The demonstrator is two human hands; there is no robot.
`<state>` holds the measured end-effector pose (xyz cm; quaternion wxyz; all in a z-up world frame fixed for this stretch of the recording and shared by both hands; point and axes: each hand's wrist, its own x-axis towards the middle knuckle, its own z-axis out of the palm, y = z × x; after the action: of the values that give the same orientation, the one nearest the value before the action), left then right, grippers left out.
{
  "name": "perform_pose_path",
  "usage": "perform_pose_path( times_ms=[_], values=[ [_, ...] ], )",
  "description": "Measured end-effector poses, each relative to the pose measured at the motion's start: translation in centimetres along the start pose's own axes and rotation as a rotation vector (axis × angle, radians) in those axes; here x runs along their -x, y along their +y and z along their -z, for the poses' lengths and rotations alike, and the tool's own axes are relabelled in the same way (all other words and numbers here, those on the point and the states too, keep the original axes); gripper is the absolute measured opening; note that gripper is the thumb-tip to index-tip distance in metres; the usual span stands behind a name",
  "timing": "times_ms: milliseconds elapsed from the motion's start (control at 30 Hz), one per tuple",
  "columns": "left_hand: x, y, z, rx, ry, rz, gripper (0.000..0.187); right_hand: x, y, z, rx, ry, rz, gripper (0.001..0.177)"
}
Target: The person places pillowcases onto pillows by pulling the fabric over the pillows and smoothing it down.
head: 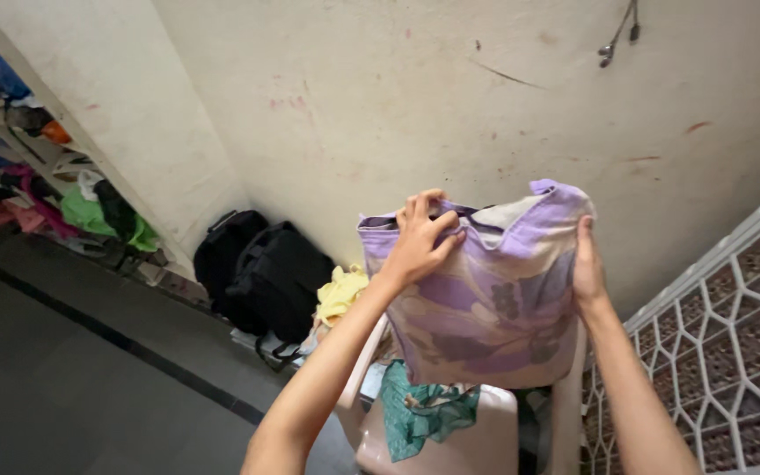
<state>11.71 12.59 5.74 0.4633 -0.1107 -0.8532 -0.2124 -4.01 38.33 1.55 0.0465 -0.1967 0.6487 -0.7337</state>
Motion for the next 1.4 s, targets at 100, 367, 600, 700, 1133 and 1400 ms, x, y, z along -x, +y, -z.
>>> perform_pose_path(
  times_ms=[100,367,600,700,1133,1400],
  values=[
    [-1.1,-0.5,-0.3,0.314,-0.18,-0.028,0.022,-0.2,-1.7,0.4,-0.039,-0.067,0.01,0.085],
    [-3.1,1.9,-0.5,0.382,-0.339,0.337,0.03,-3.3,0.4,4.4,0.086,0.103,0.029,0.083],
    [-5.1,3.0,-2.8,0.489,-0.076,0.496,0.031,-3.7,4.6,6.5,0.065,-0.015,-0.191,0.096],
    [-5.3,3.1,-3.2,0.427,-0.108,0.515,0.031,-3.1,6.6,6.4,-0.014,-0.084,-0.166,0.101],
    [-5.9,0.3,0.2,0.452,0.068,0.557,0.03,2.6,16.2,5.9,0.14,-0.287,-0.425,0.1],
    [-5.1,0.8,-0.3,0.459,-0.018,0.499,0.033,-1.9,-5.0,-1.1,0.181,-0.159,0.459,0.049]
  ],
)
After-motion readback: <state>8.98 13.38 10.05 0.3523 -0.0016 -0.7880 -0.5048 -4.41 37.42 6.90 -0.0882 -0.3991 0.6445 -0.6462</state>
